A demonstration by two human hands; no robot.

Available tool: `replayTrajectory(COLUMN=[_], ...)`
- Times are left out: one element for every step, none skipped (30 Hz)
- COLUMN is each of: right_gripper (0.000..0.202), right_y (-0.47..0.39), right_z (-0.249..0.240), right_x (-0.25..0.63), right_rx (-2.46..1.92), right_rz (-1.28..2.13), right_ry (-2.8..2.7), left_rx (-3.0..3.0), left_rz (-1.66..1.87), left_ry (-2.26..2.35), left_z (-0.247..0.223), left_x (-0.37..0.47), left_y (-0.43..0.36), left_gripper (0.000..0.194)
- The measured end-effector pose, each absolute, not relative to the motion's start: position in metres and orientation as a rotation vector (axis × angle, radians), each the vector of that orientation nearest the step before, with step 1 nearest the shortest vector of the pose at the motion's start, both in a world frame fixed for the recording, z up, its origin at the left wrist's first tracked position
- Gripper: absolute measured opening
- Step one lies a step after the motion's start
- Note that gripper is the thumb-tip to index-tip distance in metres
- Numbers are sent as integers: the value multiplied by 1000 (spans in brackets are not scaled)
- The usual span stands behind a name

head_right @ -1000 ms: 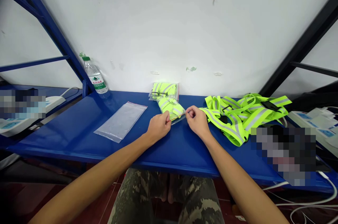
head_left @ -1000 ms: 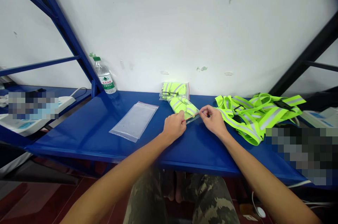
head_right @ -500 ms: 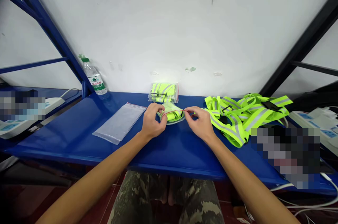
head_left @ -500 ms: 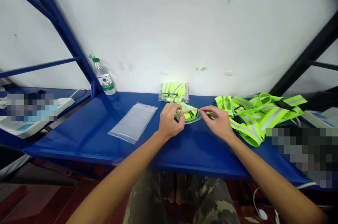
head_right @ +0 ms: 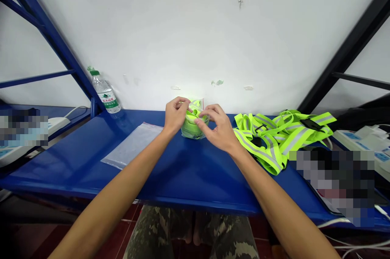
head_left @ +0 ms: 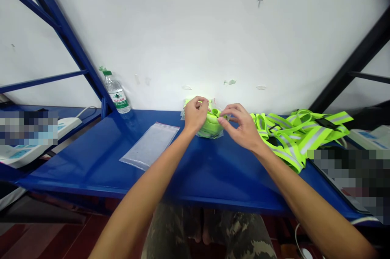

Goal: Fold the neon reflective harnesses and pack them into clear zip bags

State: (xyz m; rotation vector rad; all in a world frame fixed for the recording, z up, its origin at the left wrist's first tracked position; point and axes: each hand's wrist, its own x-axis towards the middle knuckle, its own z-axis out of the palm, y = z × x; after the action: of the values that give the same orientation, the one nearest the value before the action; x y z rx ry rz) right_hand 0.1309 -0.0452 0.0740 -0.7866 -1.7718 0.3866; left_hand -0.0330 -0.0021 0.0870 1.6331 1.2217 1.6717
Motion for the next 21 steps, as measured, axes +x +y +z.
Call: replayTrajectory(right_gripper=[25, 26, 27, 28, 28, 28, 27, 27, 28, 28, 28, 28, 28, 28, 28, 29, 29, 30, 30, 31, 32], right_y=[-45, -43, -40, -36, -32, -28, -24, -20, -18, -16, -15, -15, -16, -16, -17, -17, -17, -16, -15, -13, -12], right_z=[75, 75, 74, 73, 71, 70, 67, 65, 63, 61, 59, 57, 55, 54, 52, 50, 49, 47, 46, 44, 43], right_x=[130, 130, 131, 132, 133, 135, 136, 138, 139, 140, 141, 141, 141, 142, 142, 142, 142, 143, 143, 145, 146], right_rx=[-790, -798, -810, -827, -846, -864, -878, -889, -899, -910, -925, -943, -961, -977, -987, -996, -1005, -1015, -1025, -1032, -1034], right_rz=[362, 358, 369, 382, 386, 379, 370, 371, 386, 417, 452, 485, 506, 514, 514, 507, 496, 486, 483, 490, 505], right_ry=[-1794, -1786, -1757, -1719, -1676, -1630, -1583, -1538, -1497, -1464, -1440, -1427, -1424, -1427, -1433, -1437, -1440, -1443, -1446, -1451, -1463], left_rx=[1596, 1577, 1578, 1594, 1617, 1642, 1667, 1687, 1704, 1721, 1735, 1745, 1749, 1746, 1733, 1710, 1680, 1645, 1607, 1571, 1541], left_rz=[1659, 1659, 1672, 1694, 1705, 1689, 1634, 1549, 1454, 1368, 1297, 1243, 1199, 1157, 1118, 1088, 1072, 1067, 1070, 1077, 1083], left_ry=[1237, 1248, 1246, 1216, 1156, 1077, 994, 920, 863, 829, 813, 808, 809, 816, 825, 833, 842, 848, 852, 853, 850], left_z=[88, 88, 90, 91, 93, 95, 97, 99, 99, 98, 96, 93, 89, 85, 80, 76, 72, 68, 65, 63, 60], left_x=[-32, -32, -32, -32, -33, -35, -37, -39, -41, -44, -47, -49, -50, -51, -51, -51, -50, -50, -49, -48, -48], left_y=[1, 3, 4, 4, 3, 2, 0, -1, -1, -1, -1, 0, 1, 3, 4, 6, 7, 7, 8, 9, 10], left_gripper=[10, 9, 9, 10, 13, 18, 22, 26, 28, 29, 29, 29, 29, 29, 30, 31, 33, 34, 36, 37, 38])
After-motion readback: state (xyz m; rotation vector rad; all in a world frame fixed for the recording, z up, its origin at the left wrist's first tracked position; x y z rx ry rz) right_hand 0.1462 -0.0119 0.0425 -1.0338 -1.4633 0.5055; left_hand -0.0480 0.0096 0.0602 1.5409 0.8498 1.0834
